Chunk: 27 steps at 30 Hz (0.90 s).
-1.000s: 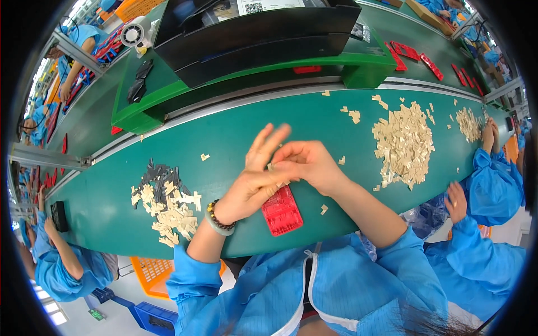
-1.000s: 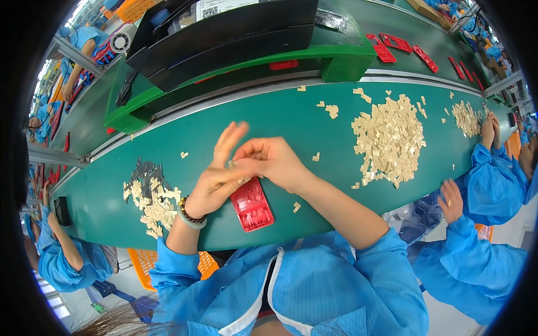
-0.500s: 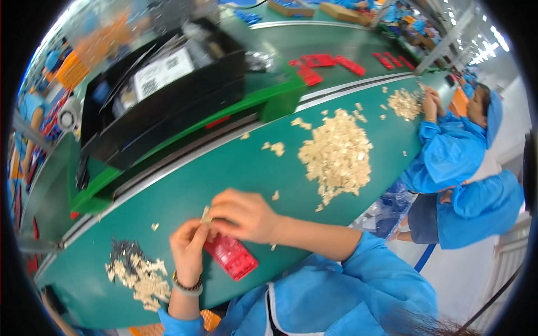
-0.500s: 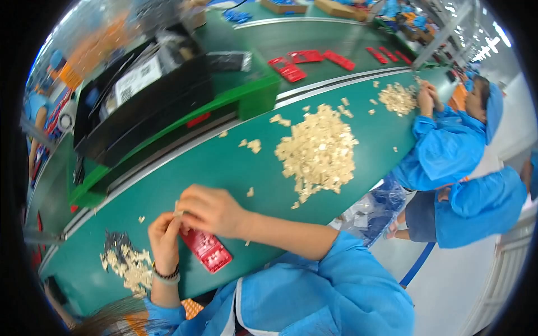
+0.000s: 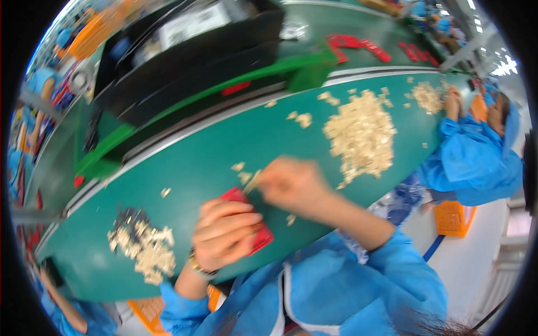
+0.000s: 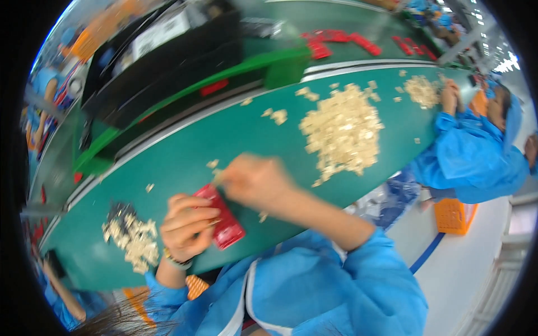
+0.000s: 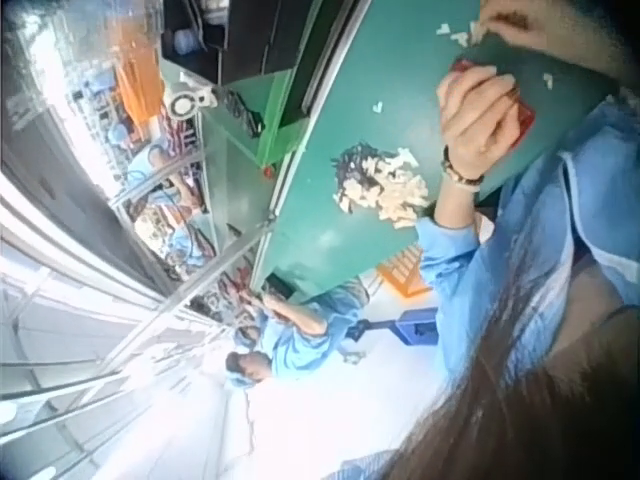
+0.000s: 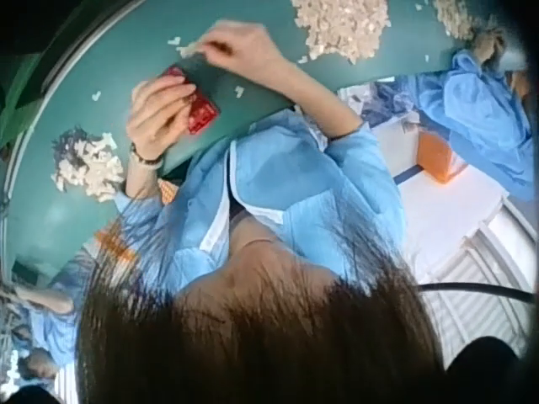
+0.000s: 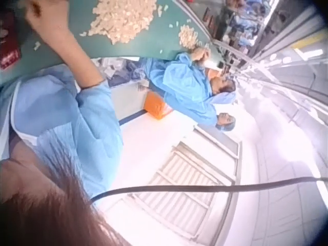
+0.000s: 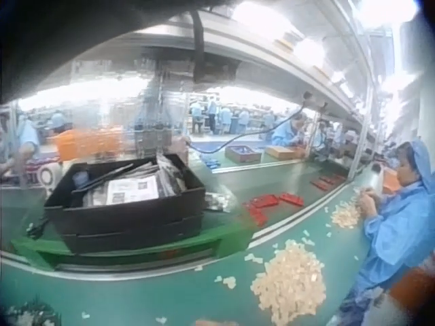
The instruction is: The person assembles and sorts electronic components by hand, taking them from a plastic bag and a red mold and placing them into a component carrier and a tray.
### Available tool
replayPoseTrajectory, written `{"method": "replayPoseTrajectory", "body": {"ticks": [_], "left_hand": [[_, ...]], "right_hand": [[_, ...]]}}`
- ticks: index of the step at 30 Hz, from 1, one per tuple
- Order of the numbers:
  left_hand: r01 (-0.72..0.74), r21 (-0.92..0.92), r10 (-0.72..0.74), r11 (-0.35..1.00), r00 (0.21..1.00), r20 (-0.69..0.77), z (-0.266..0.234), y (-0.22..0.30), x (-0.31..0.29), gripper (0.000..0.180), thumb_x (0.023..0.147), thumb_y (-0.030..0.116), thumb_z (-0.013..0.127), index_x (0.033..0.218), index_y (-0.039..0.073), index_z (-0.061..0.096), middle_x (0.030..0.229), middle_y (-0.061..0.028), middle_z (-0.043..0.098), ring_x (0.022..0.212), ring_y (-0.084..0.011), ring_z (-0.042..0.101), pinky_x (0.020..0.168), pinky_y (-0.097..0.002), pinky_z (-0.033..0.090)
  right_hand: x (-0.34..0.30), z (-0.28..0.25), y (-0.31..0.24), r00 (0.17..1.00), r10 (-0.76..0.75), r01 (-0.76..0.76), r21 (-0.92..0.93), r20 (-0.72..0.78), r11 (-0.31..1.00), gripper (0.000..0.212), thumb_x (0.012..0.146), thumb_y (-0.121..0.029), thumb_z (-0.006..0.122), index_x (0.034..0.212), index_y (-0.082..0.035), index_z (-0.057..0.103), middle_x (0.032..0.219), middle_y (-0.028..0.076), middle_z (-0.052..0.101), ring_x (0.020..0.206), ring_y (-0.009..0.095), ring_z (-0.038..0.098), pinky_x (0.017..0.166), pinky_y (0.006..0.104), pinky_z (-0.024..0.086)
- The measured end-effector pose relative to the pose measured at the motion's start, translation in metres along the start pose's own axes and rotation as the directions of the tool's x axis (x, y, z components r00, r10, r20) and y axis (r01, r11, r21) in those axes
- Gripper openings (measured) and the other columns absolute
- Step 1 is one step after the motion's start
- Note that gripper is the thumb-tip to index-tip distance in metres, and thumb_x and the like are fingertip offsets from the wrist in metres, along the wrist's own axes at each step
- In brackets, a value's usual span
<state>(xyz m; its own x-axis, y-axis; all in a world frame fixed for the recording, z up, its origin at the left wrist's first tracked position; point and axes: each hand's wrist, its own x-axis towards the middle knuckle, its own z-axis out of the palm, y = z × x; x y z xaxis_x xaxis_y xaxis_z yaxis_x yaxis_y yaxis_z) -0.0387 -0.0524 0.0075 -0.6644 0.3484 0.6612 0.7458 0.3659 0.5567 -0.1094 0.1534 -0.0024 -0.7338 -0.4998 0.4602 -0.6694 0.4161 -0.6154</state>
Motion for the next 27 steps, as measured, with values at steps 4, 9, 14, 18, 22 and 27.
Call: {"method": "replayPoseTrajectory", "body": {"ticks": [4, 9, 14, 18, 22, 27], "left_hand": [[0.006, 0.131, 0.001, 0.991, 0.999, -0.053, 0.004, -0.008, -0.009, 0.016, 0.070, 0.009, 0.076, 0.081, 0.005, 0.066, 0.096, -0.0082, 0.069, 0.090, -0.0267, 0.064, 0.078, -0.0394, 0.049], [-0.164, 0.350, 0.179, 0.922, 0.984, -0.010, 0.000, -0.014, -0.013, 0.020, 0.071, 0.013, 0.065, 0.089, 0.006, 0.064, 0.094, -0.0093, 0.069, 0.088, -0.0259, 0.064, 0.074, -0.0369, 0.049], [-0.230, 0.501, 0.271, 0.834, 0.963, -0.009, 0.000, -0.010, -0.021, 0.021, 0.071, 0.013, 0.065, 0.090, 0.006, 0.064, 0.092, -0.0093, 0.069, 0.086, -0.0247, 0.062, 0.071, -0.0360, 0.048], [-0.265, 0.591, 0.305, 0.762, 0.952, 0.033, -0.001, -0.006, -0.018, 0.022, 0.069, 0.014, 0.063, 0.089, 0.006, 0.064, 0.092, -0.0078, 0.069, 0.083, -0.0227, 0.060, 0.070, -0.0350, 0.046], [-0.214, 0.616, 0.264, 0.758, 0.964, 0.009, -0.001, -0.003, -0.017, 0.022, 0.068, 0.015, 0.062, 0.089, 0.007, 0.065, 0.091, -0.0059, 0.069, 0.080, -0.0212, 0.058, 0.069, -0.0346, 0.044], [-0.134, 0.640, 0.204, 0.757, 0.978, -0.037, 0.000, -0.001, -0.015, 0.018, 0.067, 0.014, 0.068, 0.084, 0.010, 0.062, 0.088, -0.0032, 0.067, 0.077, -0.0207, 0.057, 0.072, -0.0367, 0.042]], "right_hand": [[-0.006, -0.036, 0.042, 0.949, 0.315, -0.315, -0.211, -0.037, 0.925, 0.020, 0.074, -0.001, 0.068, 0.090, -0.009, 0.061, 0.092, 0.006, 0.058, 0.076, 0.022, 0.062, 0.064, 0.0329, 0.051], [0.014, -0.024, -0.025, 0.925, 0.114, -0.211, 0.243, 0.361, 0.947, 0.024, 0.072, -0.006, 0.076, 0.088, -0.008, 0.057, 0.093, 0.005, 0.057, 0.075, 0.019, 0.059, 0.062, 0.0310, 0.048], [0.019, -0.005, -0.025, 0.892, -0.155, 0.038, 0.271, 0.424, 0.962, 0.027, 0.069, -0.011, 0.079, 0.086, -0.009, 0.058, 0.092, 0.003, 0.057, 0.074, 0.018, 0.058, 0.062, 0.0291, 0.047], [0.021, -0.005, -0.027, 0.897, -0.209, 0.128, 0.225, 0.389, 0.966, 0.024, 0.070, -0.012, 0.078, 0.085, -0.009, 0.059, 0.092, 0.002, 0.058, 0.076, 0.019, 0.060, 0.062, 0.0300, 0.048], [0.020, -0.003, -0.028, 0.915, -0.240, 0.197, 0.161, 0.323, 0.967, 0.021, 0.070, -0.013, 0.077, 0.082, -0.009, 0.060, 0.087, 0.001, 0.059, 0.075, 0.019, 0.060, 0.061, 0.0304, 0.048], [0.018, -0.004, -0.031, 0.905, -0.324, 0.318, 0.067, 0.276, 0.946, 0.016, 0.072, -0.012, 0.074, 0.082, -0.009, 0.061, 0.086, 0.001, 0.060, 0.076, 0.020, 0.062, 0.061, 0.0295, 0.049]]}}
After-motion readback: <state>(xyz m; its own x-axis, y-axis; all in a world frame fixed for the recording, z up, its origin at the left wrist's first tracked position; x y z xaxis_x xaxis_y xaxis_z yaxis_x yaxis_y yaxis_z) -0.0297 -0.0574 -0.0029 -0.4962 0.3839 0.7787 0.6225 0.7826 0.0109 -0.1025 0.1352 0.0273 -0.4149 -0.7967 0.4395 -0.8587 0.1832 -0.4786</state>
